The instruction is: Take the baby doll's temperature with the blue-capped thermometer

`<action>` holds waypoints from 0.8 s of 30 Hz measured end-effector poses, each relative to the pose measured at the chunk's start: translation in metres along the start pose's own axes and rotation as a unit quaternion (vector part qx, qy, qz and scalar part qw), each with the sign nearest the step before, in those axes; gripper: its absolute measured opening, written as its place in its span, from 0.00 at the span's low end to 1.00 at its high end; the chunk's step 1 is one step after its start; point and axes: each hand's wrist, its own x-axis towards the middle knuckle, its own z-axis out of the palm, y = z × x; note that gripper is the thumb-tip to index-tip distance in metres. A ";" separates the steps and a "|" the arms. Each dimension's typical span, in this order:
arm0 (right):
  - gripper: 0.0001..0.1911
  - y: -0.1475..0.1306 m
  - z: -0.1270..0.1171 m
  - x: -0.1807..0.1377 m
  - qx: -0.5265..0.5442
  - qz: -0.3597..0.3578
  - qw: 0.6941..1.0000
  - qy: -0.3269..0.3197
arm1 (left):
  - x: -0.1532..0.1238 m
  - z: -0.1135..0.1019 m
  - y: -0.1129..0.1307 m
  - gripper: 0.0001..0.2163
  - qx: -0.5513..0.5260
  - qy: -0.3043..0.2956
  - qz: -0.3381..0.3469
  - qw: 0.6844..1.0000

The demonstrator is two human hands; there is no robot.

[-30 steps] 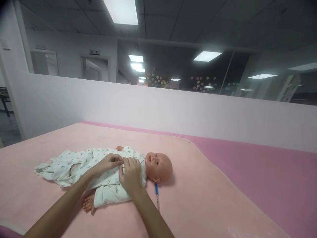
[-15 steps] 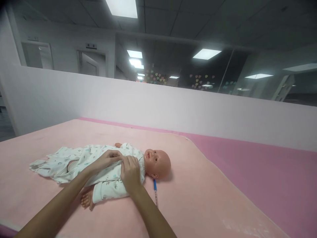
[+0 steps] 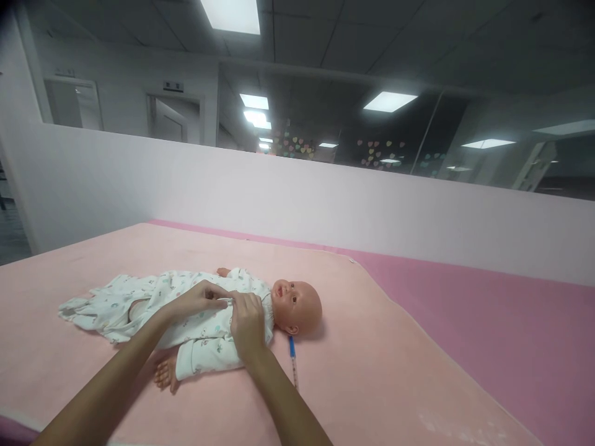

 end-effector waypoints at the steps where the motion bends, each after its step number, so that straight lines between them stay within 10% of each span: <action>1: 0.13 0.000 0.000 0.000 0.001 0.001 1.000 0.002 | 0.000 0.001 0.000 0.13 0.004 0.001 0.004 1.000; 24: 0.10 -0.001 0.000 0.004 0.023 0.014 0.999 0.017 | 0.001 0.004 -0.001 0.15 0.019 0.016 0.017 1.000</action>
